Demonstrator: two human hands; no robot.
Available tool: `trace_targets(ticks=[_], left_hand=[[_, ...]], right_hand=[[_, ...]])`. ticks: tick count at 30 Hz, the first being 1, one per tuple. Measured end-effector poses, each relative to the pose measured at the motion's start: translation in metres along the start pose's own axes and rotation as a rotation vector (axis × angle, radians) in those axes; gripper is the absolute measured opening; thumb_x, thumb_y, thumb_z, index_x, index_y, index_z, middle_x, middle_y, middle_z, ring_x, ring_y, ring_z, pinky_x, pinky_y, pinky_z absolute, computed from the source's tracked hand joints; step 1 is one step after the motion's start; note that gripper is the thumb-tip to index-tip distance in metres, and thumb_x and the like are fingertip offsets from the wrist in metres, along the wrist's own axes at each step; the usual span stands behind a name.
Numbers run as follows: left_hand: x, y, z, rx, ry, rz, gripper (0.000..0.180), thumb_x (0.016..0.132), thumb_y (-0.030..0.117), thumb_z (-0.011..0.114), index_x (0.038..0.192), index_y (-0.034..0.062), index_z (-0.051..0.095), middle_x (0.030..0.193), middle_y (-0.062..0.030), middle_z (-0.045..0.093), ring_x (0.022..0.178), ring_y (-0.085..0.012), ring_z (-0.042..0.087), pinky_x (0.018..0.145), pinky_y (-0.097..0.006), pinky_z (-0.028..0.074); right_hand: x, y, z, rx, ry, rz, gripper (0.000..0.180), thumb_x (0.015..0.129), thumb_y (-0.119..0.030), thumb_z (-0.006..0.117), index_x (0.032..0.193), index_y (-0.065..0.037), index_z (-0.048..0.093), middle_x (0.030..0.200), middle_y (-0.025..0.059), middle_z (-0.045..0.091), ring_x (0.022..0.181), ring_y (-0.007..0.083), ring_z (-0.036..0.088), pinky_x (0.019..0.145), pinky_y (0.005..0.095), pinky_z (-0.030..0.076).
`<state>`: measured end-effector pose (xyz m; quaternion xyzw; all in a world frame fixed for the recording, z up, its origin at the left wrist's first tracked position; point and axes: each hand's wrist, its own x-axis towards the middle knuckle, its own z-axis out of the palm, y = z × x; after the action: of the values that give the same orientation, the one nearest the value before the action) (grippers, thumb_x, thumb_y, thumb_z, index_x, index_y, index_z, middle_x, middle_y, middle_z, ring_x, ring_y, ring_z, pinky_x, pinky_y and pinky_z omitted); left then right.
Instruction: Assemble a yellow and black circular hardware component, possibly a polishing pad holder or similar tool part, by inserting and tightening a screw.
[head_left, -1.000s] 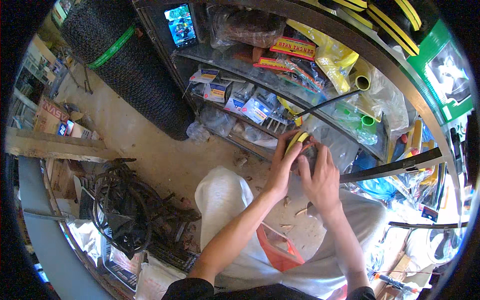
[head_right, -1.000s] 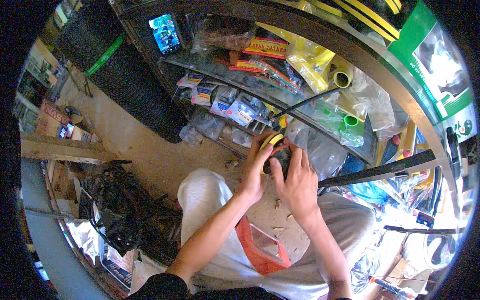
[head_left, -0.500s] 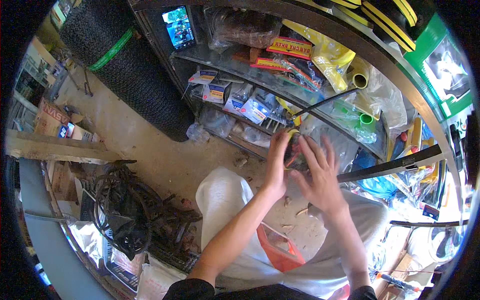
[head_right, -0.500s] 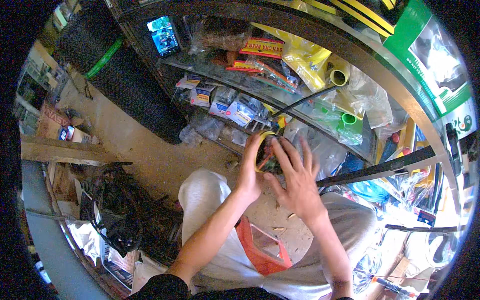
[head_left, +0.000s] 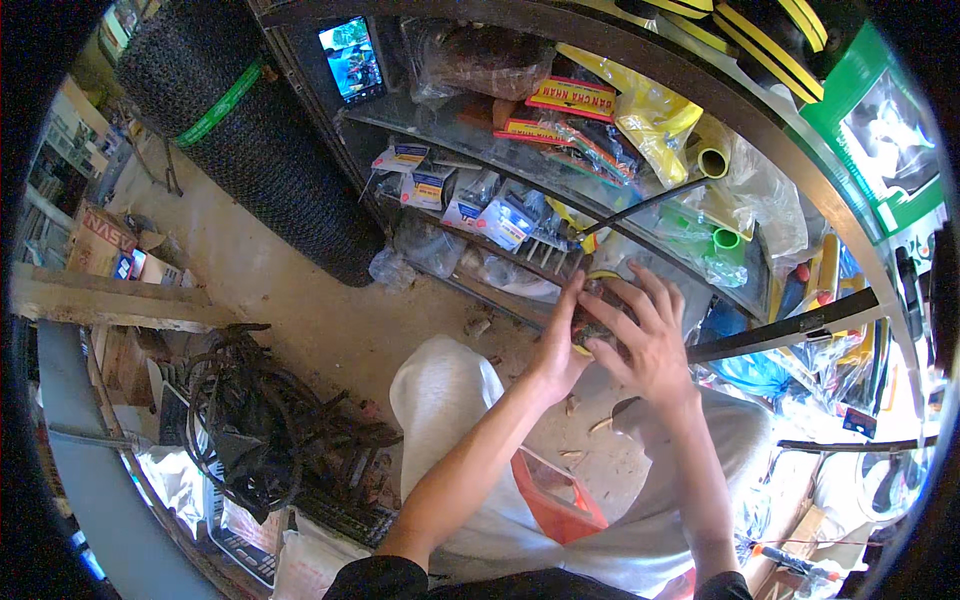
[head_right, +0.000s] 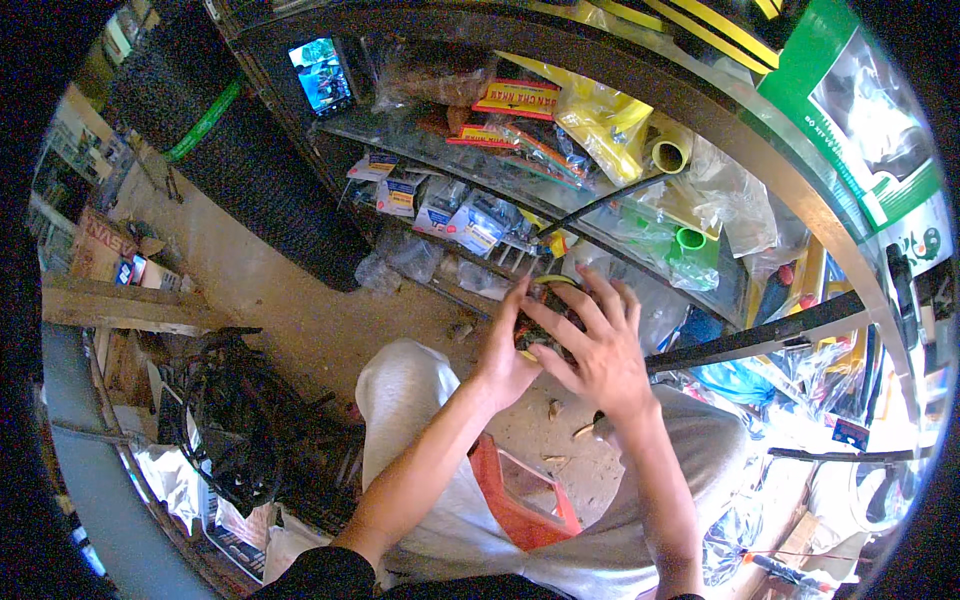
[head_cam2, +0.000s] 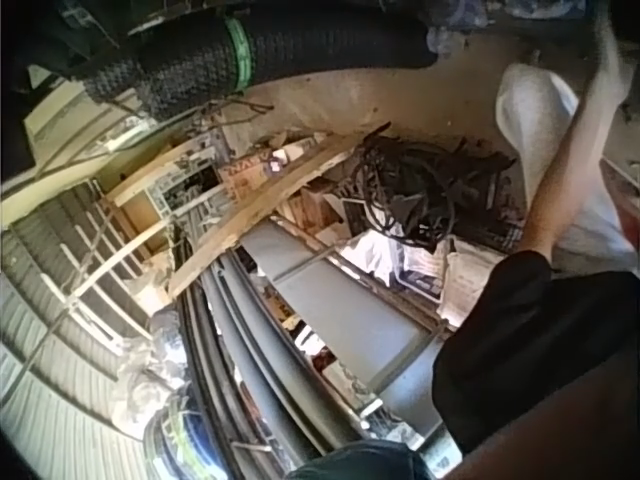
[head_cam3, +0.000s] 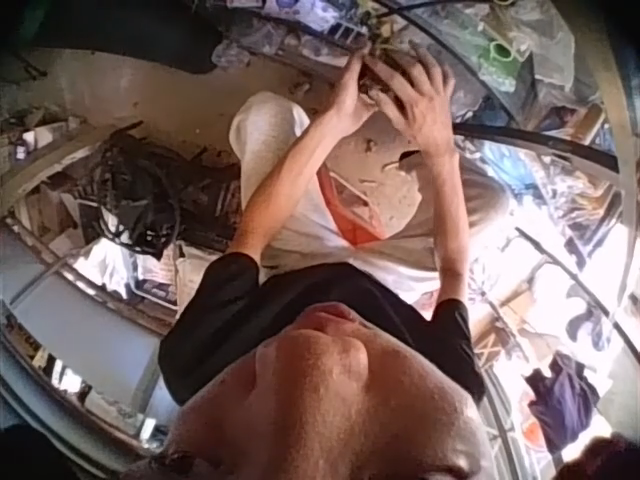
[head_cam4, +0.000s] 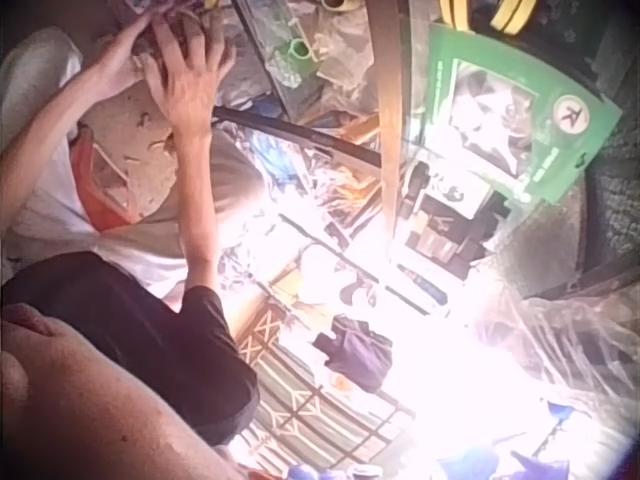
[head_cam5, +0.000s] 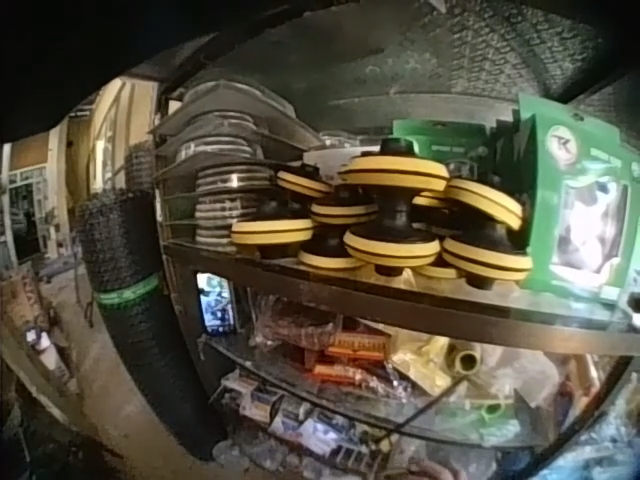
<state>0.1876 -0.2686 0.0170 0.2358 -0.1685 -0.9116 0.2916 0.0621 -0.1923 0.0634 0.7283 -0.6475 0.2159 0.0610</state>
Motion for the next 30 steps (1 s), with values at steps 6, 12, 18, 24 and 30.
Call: trace_targets(ticks=[6,12,18,24,30], left_hand=[[0.006,-0.011,-0.011,0.148,-0.118,0.011,0.052,0.102,0.055,0.045,0.139,0.0183,0.052,0.130,-0.0013,0.059,0.121,-0.0144,0.056,0.098,-0.037,0.048],[0.003,-0.017,-0.006,0.260,-0.192,0.377,0.050,0.107,0.045,0.039,0.148,0.0165,0.036,0.146,-0.0026,0.041,0.137,-0.0161,0.037,0.111,-0.034,0.034],[0.005,-0.012,-0.014,0.123,-0.125,0.264,0.053,0.106,0.050,0.039,0.147,0.0179,0.043,0.142,-0.0042,0.051,0.131,-0.0188,0.048,0.111,-0.038,0.037],[-0.001,0.003,-0.017,-0.083,-0.139,-0.068,0.053,0.104,0.050,0.039,0.144,0.0162,0.049,0.136,-0.0026,0.058,0.123,-0.0197,0.058,0.100,-0.041,0.050],[-0.001,-0.018,-0.010,0.095,-0.171,0.220,0.049,0.104,0.042,0.046,0.144,0.0136,0.044,0.139,-0.0045,0.052,0.127,-0.0169,0.051,0.107,-0.036,0.041]], right_hand=[[-0.009,0.004,0.022,0.314,0.074,-0.032,0.049,0.087,-0.021,0.070,0.134,-0.016,0.059,0.135,0.0199,0.049,0.137,0.0417,0.042,0.111,0.0511,0.037],[-0.003,-0.014,0.033,0.570,0.259,0.295,0.045,0.092,-0.014,0.063,0.135,-0.006,0.053,0.147,0.0252,0.041,0.138,0.0448,0.040,0.113,0.0467,0.036],[0.003,-0.023,0.018,0.525,0.161,0.243,0.046,0.093,-0.030,0.065,0.135,-0.012,0.059,0.150,0.0227,0.043,0.140,0.0419,0.039,0.116,0.0511,0.031],[0.004,0.006,0.003,0.054,-0.014,-0.196,0.040,0.087,-0.047,0.066,0.123,-0.028,0.071,0.147,0.0049,0.052,0.142,0.0361,0.040,0.118,0.0601,0.022],[-0.001,0.005,0.034,0.465,0.296,-0.035,0.033,0.089,-0.022,0.065,0.118,-0.006,0.067,0.141,0.0237,0.053,0.139,0.0462,0.043,0.113,0.0522,0.035]])
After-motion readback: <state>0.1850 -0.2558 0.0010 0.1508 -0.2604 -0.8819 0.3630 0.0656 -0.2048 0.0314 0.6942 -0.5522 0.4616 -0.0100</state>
